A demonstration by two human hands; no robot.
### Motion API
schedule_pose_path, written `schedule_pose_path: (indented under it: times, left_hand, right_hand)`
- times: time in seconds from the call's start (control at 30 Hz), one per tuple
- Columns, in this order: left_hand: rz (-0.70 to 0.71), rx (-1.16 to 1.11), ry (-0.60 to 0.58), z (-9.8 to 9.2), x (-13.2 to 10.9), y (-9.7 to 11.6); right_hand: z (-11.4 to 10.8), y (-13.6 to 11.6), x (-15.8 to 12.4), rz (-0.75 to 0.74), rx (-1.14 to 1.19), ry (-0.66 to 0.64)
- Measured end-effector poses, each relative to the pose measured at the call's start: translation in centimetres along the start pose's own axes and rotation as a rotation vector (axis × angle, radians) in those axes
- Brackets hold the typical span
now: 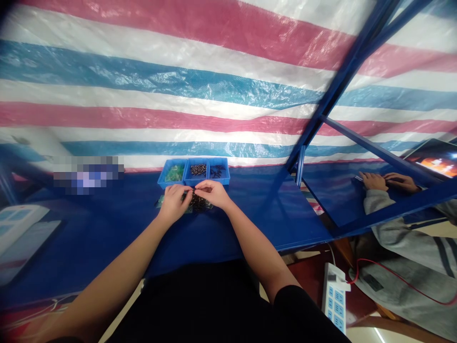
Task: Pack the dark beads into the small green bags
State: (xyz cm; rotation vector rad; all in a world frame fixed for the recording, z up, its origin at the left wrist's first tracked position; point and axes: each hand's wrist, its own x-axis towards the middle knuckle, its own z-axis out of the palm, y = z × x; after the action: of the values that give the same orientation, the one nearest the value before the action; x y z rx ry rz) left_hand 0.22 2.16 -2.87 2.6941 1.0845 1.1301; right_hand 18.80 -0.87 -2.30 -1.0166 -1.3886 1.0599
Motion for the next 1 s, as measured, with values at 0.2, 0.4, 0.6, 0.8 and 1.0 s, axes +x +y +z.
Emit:
schedule_pose_path:
  times: [0.2, 0.4, 0.6, 0.8, 1.0]
  left_hand:
    - [-0.003, -0.015, -0.025, 0.1, 0.01, -0.12]
    - [-0.038, -0.055, -0.036, 0.61, -0.19, -0.45]
    - [-0.051, -0.098, -0.031, 0.63, -0.23, -0.35]
    - [-0.012, -0.108, -0.021, 0.53, -0.21, -0.35]
    - [-0.011, -0.103, -0.002, 0.5, -0.13, -0.43]
  right_hand:
    - [0.16, -0.15, -0.2, -0.05, -0.134, 0.046]
    - [-0.02, 0.2, -0.14, -0.055, -0.206, 0.029]
    - [-0.08, 0.11, -0.16, -0.061, -0.278, 0.064]
    - [-0.18, -0.3, -0.31, -0.068, -0.272, 0.043]
    - [-0.24, -0.12, -0.25, -0.066, -0.264, 0.04]
